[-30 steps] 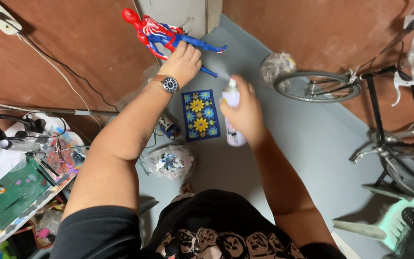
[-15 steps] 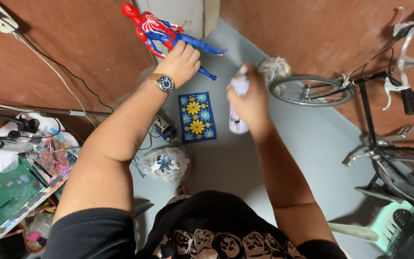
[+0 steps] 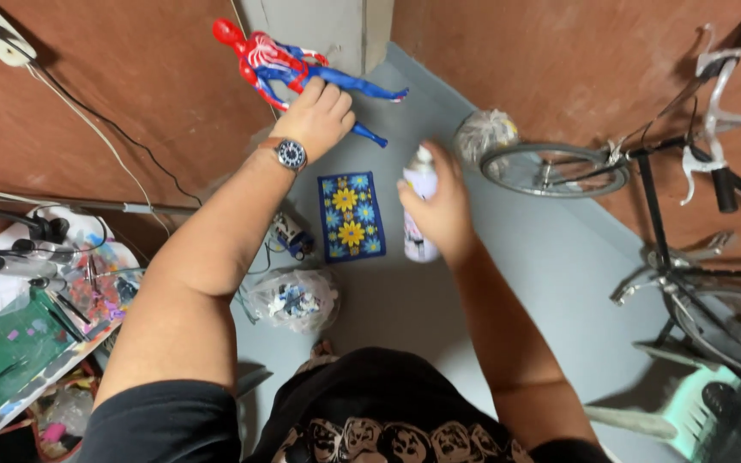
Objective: Applying spray paint to an action figure while rotating it to ensure even coverage.
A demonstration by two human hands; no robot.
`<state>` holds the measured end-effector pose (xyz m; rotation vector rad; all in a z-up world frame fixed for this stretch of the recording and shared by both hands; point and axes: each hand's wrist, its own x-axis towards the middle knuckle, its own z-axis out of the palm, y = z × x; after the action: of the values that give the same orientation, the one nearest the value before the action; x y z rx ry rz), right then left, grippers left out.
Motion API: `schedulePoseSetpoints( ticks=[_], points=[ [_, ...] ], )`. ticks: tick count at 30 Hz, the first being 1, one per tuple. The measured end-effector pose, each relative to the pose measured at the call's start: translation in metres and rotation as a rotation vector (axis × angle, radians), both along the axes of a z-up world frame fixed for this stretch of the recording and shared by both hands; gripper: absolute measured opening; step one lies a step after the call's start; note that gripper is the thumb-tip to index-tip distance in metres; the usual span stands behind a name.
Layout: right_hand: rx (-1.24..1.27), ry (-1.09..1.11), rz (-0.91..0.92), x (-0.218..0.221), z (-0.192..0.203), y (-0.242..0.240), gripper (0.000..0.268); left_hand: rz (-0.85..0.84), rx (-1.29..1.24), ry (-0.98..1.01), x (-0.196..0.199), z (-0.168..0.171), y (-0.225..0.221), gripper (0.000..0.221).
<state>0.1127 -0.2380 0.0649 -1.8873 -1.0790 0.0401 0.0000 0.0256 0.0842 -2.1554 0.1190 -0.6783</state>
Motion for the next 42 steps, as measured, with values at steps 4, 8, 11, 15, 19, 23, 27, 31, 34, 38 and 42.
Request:
schedulePoseSetpoints(
  ticks=[4, 8, 11, 15, 19, 23, 27, 31, 34, 38, 42],
  points=[
    [0.03, 0.457, -0.089, -0.021, 0.033, -0.028, 0.069, -0.087, -0.016, -0.08, -0.011, 0.014, 0.003, 0.017],
    [0.117, 0.679, -0.031, -0.028, 0.057, -0.037, 0.066, -0.203, -0.022, -0.184, -0.022, 0.051, -0.003, 0.025],
    [0.15, 0.475, -0.06, -0.033, 0.045, -0.039, 0.073, -0.311, -0.02, -0.288, -0.012, 0.035, 0.019, 0.021],
    [0.112, 0.519, -0.057, -0.036, 0.059, -0.033, 0.076, -0.318, 0.016, -0.301, -0.015, 0.062, 0.007, 0.024],
    [0.091, 0.551, -0.064, -0.03, 0.076, -0.027, 0.076, -0.3, 0.052, -0.325, -0.015, 0.069, 0.009, 0.022],
    [0.199, 0.483, -0.042, -0.029, 0.084, -0.028, 0.072, -0.289, 0.087, -0.354, -0.013, 0.069, 0.012, 0.02],
    [0.214, 0.397, -0.029, -0.027, 0.081, -0.018, 0.071, -0.269, 0.077, -0.338, -0.013, 0.065, 0.016, 0.018],
    [0.155, 0.332, 0.013, -0.045, 0.072, -0.02, 0.072, -0.27, 0.071, -0.299, -0.013, 0.067, 0.011, 0.019],
    [0.108, 0.277, 0.035, -0.051, 0.064, -0.03, 0.072, -0.269, 0.074, -0.303, -0.011, 0.071, 0.008, 0.02],
    [0.034, 0.258, -0.03, -0.045, 0.075, -0.034, 0.069, -0.205, 0.193, -0.225, -0.019, 0.086, 0.002, 0.02],
    [0.052, 0.222, -0.054, -0.032, 0.081, -0.023, 0.068, -0.227, 0.179, -0.224, -0.017, 0.086, -0.001, 0.022]
  ],
)
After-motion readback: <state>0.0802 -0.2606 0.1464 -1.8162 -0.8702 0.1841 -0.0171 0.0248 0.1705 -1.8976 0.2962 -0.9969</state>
